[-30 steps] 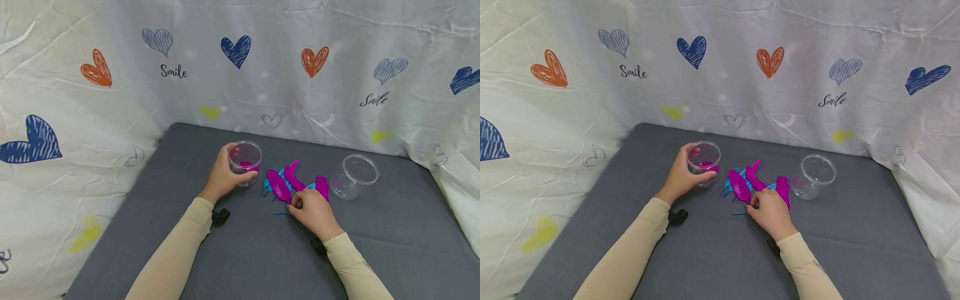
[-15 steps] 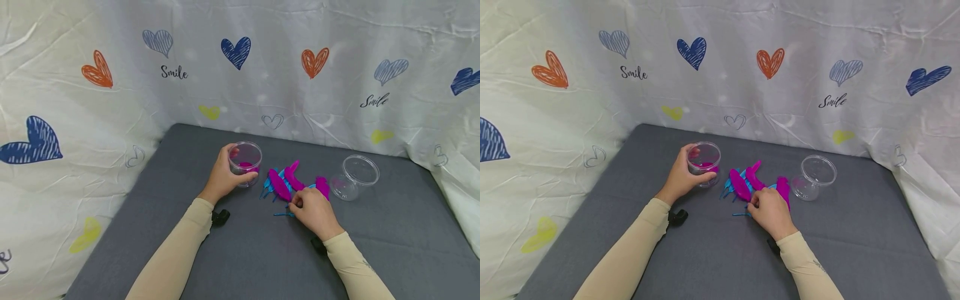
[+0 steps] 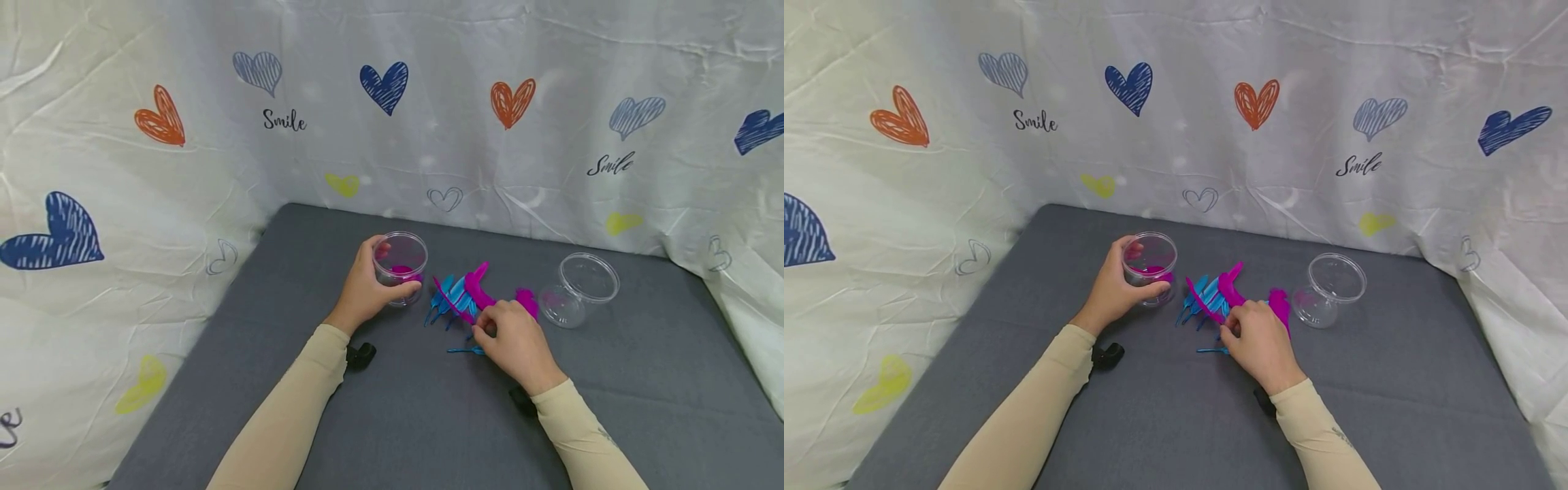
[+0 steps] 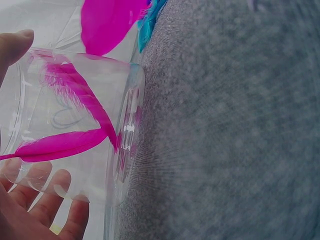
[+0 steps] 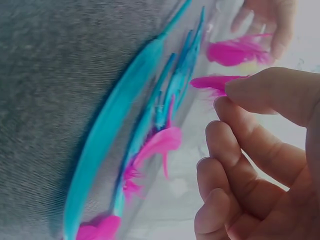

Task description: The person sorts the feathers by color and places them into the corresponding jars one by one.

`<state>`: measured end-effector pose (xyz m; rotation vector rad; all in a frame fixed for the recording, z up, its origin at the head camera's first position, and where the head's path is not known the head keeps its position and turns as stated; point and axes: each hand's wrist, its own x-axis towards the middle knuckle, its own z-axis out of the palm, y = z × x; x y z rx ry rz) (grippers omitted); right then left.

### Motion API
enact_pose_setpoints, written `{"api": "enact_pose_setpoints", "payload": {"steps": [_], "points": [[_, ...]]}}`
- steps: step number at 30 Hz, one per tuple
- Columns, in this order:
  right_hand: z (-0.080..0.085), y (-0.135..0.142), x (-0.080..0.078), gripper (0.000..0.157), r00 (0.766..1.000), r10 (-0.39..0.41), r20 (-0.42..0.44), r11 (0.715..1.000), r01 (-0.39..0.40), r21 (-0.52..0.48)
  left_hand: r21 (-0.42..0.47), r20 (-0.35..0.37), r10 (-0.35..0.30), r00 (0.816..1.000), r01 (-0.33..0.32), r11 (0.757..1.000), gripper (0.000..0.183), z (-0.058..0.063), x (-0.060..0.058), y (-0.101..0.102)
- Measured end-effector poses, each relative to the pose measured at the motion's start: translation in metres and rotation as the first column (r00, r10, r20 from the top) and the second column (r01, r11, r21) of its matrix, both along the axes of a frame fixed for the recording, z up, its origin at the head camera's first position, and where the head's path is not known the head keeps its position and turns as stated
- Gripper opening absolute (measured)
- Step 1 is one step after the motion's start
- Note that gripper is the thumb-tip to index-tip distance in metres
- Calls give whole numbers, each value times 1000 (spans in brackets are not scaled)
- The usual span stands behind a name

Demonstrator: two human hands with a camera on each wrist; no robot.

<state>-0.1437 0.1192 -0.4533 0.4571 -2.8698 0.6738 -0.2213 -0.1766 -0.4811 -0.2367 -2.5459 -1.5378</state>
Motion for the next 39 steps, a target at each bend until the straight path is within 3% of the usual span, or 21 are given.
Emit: {"api": "enact_pose_setpoints", "payload": {"steps": [20,26,32,39], "points": [[24,7,-5,9,992,27,-122,996,-37,-82,-4,-14,-11,1000,11,1000,111,-4,-1,-2],[46,11,-13,8,984,30,-174,992,-50,-113,-2,-8,-12,1000,12,1000,111,-2,-2,-2],[70,3,-23,8,956,83,-283,983,-125,-136,-5,-8,-10,1000,10,1000,111,-2,-1,-4],[92,-18,-27,9,947,189,-260,969,-223,-106,-5,-11,-17,1000,17,1000,111,-2,-1,-3]]}}
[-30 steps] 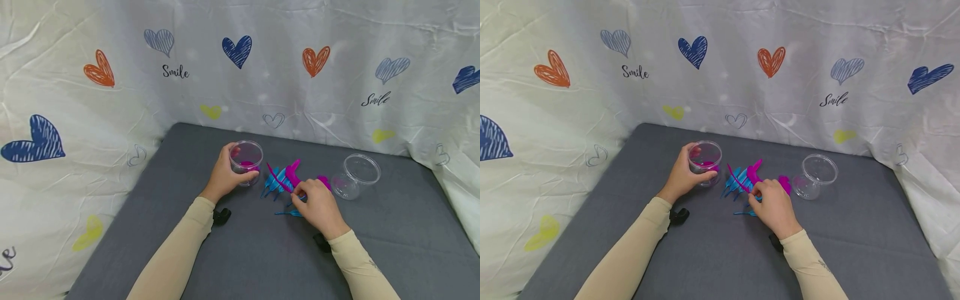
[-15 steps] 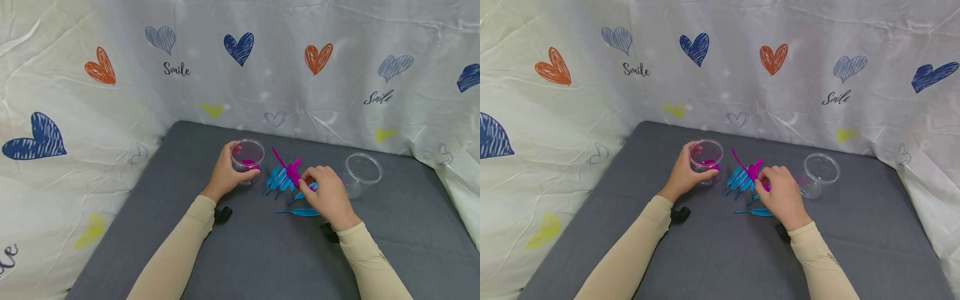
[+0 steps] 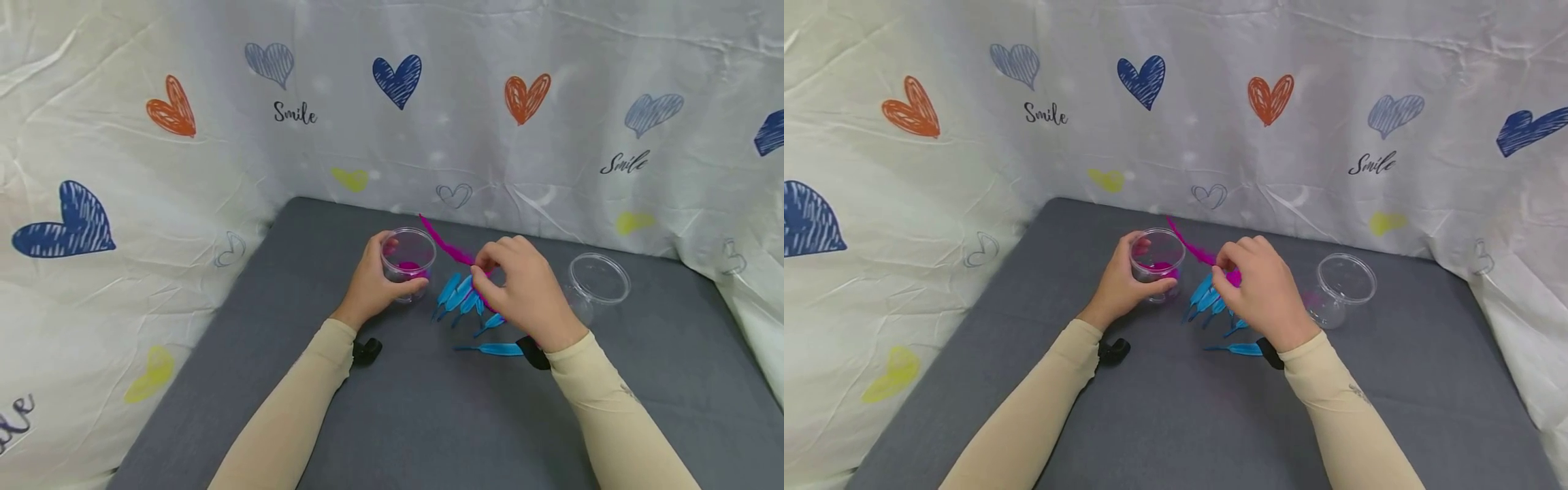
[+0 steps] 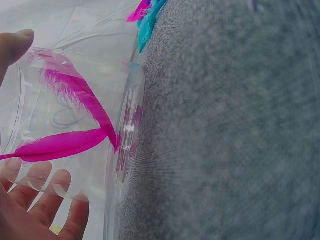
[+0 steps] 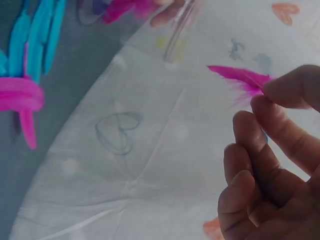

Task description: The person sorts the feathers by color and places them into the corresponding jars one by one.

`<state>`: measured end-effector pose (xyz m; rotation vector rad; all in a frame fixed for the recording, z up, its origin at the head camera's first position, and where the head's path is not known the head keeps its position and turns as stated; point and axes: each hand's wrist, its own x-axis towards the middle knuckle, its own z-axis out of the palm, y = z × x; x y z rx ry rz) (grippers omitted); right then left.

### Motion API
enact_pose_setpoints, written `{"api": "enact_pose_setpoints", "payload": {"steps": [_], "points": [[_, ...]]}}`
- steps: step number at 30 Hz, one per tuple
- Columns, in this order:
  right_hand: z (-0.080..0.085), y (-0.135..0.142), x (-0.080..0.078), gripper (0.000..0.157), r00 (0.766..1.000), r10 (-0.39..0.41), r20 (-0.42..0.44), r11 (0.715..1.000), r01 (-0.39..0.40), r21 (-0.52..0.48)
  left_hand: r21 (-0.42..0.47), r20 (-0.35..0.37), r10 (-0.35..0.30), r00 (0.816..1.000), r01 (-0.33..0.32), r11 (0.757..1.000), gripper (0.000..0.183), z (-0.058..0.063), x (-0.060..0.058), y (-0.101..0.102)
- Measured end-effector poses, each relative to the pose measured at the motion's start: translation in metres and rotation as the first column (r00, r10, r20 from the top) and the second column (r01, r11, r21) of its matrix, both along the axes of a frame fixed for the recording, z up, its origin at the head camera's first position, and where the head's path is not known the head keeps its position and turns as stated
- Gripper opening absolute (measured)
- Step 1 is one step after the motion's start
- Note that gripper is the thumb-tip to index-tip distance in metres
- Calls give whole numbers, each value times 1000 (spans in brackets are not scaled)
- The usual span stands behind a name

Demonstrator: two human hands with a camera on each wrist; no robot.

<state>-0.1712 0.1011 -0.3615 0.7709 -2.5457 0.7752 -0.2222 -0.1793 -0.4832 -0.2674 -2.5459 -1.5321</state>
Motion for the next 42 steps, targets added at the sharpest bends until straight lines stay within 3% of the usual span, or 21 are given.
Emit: {"api": "enact_pose_setpoints", "payload": {"steps": [9,25,42], "points": [[5,-20,-5,7,998,55,-11,988,-52,145,2,2,0,1000,0,1000,110,0,1,0],[7,-56,-29,10,995,91,-36,962,-78,263,23,13,-24,1000,24,999,110,2,2,-3],[-8,-78,-43,9,996,85,40,952,-93,291,7,21,-21,1000,21,1000,111,3,5,-4]]}}
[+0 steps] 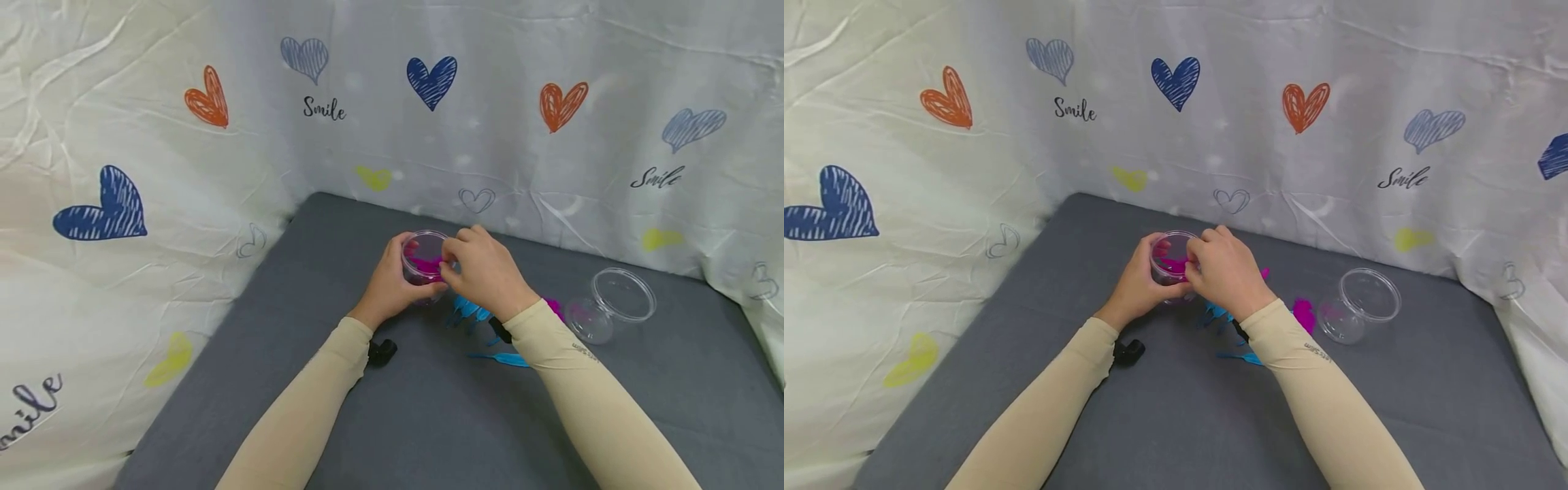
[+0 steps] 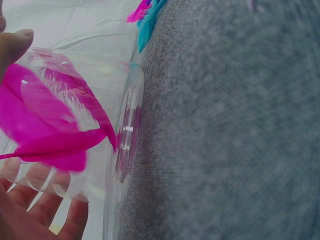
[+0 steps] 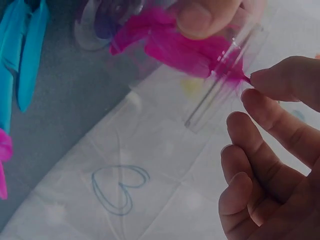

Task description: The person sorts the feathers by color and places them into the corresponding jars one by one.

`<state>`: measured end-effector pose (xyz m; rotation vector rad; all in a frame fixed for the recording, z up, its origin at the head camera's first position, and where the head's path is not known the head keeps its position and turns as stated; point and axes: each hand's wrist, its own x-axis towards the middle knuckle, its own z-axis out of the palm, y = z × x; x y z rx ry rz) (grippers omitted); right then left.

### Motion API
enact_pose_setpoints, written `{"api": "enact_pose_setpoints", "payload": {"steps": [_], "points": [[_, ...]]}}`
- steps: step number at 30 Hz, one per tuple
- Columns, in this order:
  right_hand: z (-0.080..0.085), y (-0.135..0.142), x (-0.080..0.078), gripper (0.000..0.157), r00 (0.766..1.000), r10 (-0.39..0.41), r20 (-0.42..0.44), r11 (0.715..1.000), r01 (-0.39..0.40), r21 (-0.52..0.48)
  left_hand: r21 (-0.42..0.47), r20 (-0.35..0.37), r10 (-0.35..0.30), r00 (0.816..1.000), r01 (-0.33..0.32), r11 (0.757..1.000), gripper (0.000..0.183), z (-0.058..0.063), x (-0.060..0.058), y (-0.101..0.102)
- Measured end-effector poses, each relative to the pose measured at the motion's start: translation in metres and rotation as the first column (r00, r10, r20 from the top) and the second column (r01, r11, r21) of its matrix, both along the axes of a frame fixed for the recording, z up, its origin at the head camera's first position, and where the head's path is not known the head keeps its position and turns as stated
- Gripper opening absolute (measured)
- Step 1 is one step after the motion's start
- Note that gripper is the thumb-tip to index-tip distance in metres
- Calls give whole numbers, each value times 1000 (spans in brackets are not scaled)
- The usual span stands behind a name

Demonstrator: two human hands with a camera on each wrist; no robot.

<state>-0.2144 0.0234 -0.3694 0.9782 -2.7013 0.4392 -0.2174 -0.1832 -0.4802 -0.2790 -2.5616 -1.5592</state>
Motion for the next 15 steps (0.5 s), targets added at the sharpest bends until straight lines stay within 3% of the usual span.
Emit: {"api": "enact_pose_setpoints", "payload": {"steps": [15], "points": [[-8,20,3,9,997,-41,66,996,46,-79,10,-23,-6,1000,7,1000,110,-1,0,0]]}}
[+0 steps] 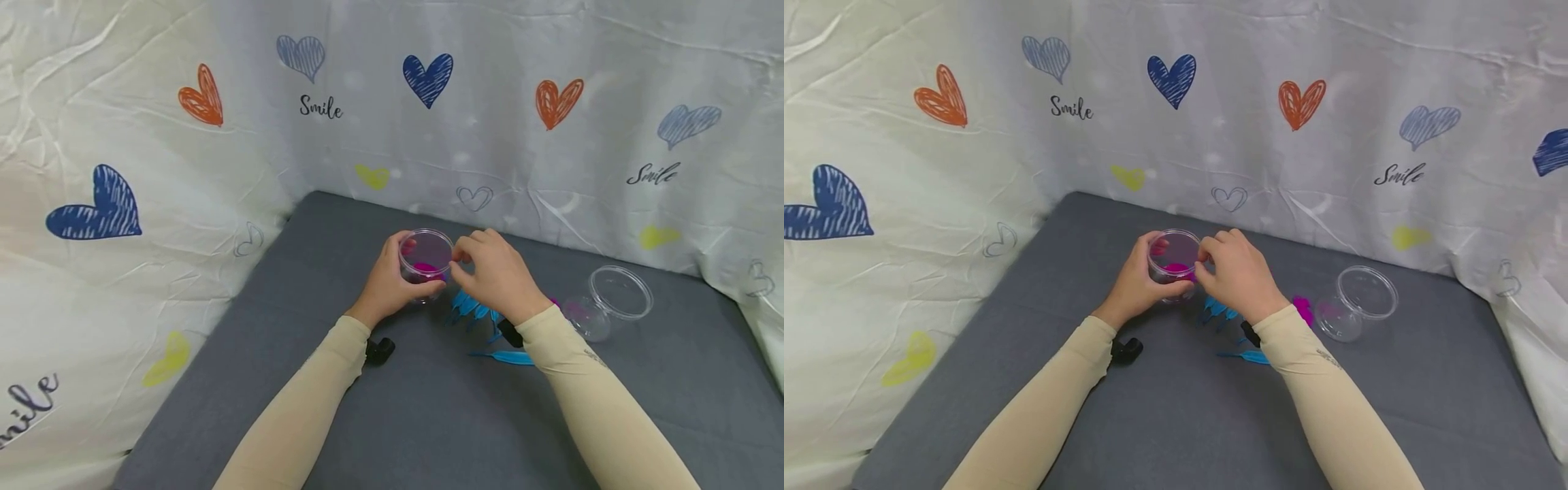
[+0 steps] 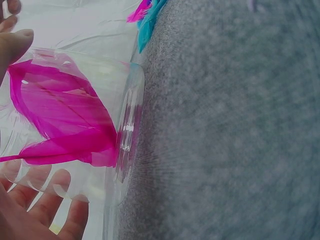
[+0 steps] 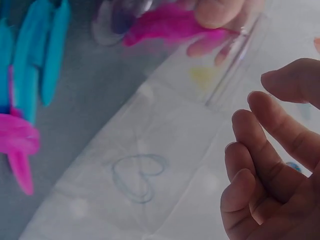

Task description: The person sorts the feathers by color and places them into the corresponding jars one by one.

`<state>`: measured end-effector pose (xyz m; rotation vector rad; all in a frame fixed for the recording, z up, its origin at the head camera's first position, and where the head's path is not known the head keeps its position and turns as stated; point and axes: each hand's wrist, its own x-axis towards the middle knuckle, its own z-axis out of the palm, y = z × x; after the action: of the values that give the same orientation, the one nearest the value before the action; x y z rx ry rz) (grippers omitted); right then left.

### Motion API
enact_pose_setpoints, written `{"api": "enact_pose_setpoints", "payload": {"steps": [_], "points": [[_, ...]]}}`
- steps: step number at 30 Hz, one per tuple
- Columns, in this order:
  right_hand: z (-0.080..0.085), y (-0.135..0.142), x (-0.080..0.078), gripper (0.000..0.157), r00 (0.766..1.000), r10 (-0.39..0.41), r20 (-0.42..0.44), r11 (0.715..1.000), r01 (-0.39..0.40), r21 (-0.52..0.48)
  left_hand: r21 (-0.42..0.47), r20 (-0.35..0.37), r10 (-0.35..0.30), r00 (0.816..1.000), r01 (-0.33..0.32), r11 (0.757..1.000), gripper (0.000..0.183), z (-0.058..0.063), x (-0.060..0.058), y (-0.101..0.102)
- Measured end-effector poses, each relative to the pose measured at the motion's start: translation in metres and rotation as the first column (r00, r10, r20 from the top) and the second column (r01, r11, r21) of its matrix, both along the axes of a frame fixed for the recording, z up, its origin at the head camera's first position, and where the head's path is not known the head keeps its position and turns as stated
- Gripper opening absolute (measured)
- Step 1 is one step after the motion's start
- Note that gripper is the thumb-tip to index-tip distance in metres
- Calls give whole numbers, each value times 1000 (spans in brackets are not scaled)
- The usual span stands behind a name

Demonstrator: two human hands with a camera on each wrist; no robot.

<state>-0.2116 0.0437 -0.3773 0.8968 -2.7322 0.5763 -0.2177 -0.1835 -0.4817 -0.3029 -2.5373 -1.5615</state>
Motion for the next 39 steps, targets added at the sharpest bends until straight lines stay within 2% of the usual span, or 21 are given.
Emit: {"api": "enact_pose_setpoints", "payload": {"steps": [11,20,31,39], "points": [[-25,32,1,10,995,-71,73,997,69,26,-6,7,9,1000,-9,1000,111,2,1,1],[-48,54,-7,11,990,-98,104,995,95,39,-13,10,29,1000,-29,999,111,3,1,2],[-67,64,-15,5,995,-63,75,994,56,97,-20,20,42,999,-42,999,112,3,2,4],[-76,64,-18,7,999,-21,48,989,14,144,-15,32,46,998,-45,999,112,3,2,6]]}}
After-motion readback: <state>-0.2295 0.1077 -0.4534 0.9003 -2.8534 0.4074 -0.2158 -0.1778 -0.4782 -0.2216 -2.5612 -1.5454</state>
